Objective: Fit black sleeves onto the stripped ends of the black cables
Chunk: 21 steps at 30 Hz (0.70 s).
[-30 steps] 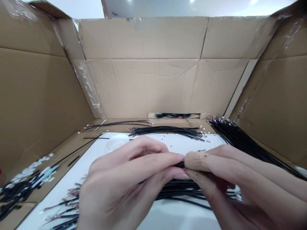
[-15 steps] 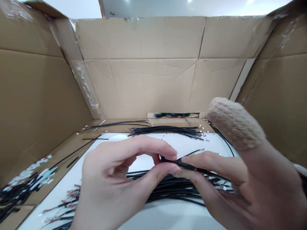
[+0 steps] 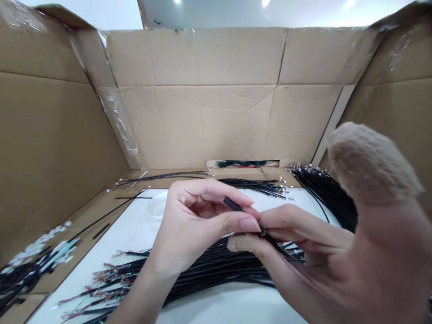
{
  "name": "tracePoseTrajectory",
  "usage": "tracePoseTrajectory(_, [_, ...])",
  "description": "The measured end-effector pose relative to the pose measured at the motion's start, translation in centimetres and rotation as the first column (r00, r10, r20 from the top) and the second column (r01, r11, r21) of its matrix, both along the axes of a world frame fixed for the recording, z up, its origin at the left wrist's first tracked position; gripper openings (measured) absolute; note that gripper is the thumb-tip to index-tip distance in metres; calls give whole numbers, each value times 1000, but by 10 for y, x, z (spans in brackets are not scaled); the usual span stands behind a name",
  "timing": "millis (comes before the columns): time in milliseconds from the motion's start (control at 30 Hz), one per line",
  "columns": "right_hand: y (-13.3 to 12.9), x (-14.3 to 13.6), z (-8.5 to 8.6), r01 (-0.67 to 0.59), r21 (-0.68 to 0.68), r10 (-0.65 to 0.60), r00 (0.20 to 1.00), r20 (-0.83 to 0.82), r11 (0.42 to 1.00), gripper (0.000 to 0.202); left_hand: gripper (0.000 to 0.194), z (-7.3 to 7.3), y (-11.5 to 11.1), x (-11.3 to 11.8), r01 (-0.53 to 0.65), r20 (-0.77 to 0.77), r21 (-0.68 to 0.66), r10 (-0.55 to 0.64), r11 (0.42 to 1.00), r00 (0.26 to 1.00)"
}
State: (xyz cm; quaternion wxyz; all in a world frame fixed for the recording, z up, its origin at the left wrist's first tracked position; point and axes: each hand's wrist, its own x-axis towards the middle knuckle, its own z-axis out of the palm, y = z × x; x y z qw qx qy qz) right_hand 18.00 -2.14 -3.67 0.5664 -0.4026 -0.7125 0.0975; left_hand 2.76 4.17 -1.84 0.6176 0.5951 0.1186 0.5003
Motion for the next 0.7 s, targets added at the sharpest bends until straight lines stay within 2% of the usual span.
tracePoseTrajectory(100, [6,-1,6,-93,8,93,994,-60,996,93,16,1,6,1,-147,62,17,145,989,987])
tracePoseTrajectory(133, [9,1,9,-102,-21,101,994,-46,995,99,16,3,8,0,-208,86,40,204,977,975])
tracePoseTrajectory(167, [11,5,11,-112,-76,112,994,-5,991,97,15,4,10,-2,-268,111,67,260,961,959])
tracePoseTrajectory(200, [14,9,13,-122,-130,127,991,35,984,85,14,5,12,-5,-326,137,97,312,940,940])
tracePoseTrajectory(233, [16,12,15,-134,-169,146,987,60,976,66,14,7,14,-7,-376,160,126,355,918,921])
tracePoseTrajectory(300, [20,17,17,-144,-145,154,986,62,979,29,13,8,16,-13,-444,198,174,410,879,890])
tracePoseTrajectory(333, [21,18,16,-113,-86,118,992,49,990,20,13,8,17,-15,-476,210,203,436,856,875])
tracePoseTrajectory(400, [21,18,15,11,104,-15,999,32,994,17,15,8,16,-19,-552,224,285,506,783,833])
tracePoseTrajectory(467, [19,16,12,119,275,-132,991,29,954,22,19,7,14,-21,-609,229,396,569,687,790])
tracePoseTrajectory(533, [15,12,11,163,380,-194,980,45,911,26,21,6,12,-23,-612,230,473,583,633,780])
tracePoseTrajectory(600, [13,9,10,189,430,-246,966,82,883,27,21,5,10,-23,-595,225,477,565,646,794])
tracePoseTrajectory(700, [10,8,11,257,480,-338,937,89,839,22,16,6,8,-19,-585,237,393,537,709,810])
